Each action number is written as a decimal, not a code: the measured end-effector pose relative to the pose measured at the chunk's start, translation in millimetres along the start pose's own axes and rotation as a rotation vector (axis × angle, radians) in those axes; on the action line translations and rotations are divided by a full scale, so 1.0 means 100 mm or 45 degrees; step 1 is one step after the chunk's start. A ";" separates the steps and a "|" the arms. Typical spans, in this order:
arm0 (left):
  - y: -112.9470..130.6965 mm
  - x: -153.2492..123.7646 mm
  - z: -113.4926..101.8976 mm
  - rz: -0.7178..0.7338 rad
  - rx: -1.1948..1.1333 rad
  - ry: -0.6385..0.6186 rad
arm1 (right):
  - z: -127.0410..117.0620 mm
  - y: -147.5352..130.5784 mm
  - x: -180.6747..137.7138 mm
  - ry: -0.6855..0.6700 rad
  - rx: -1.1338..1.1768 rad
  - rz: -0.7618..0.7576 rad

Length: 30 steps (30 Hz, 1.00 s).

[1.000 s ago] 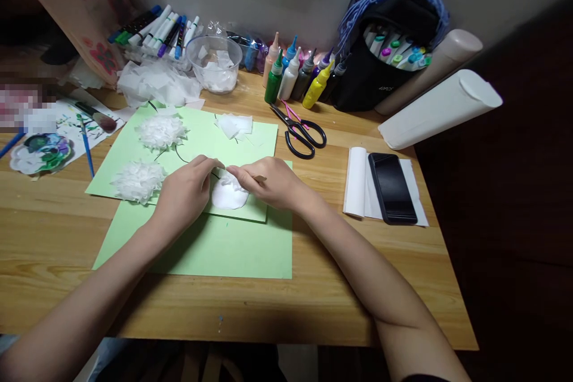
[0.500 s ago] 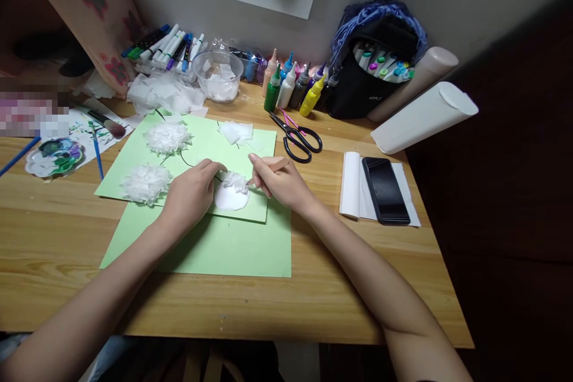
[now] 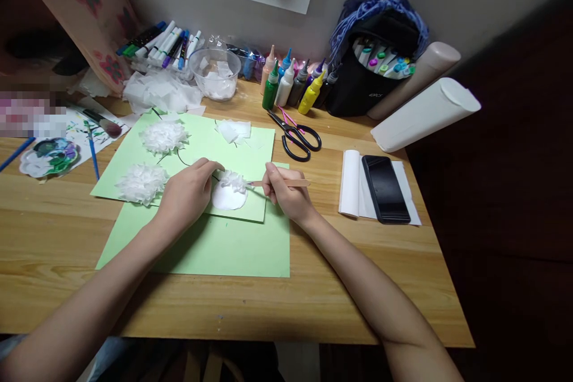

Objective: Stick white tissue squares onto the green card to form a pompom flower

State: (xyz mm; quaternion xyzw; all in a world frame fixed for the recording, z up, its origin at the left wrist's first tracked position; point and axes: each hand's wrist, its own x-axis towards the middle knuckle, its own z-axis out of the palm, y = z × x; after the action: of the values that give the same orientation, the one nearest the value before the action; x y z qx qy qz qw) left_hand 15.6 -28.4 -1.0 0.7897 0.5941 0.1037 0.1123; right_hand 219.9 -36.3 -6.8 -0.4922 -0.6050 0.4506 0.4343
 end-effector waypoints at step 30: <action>0.01 -0.01 0.01 0.021 0.071 -0.037 | 0.22 -0.16 0.07 -0.331 -0.631 -0.330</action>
State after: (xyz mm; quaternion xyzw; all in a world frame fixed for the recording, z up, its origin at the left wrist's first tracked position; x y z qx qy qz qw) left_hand 16.8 -30.2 -1.5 0.7988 0.5886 0.0766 0.0979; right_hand 194.0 -33.4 4.8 -0.4401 -0.8048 0.2892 0.2740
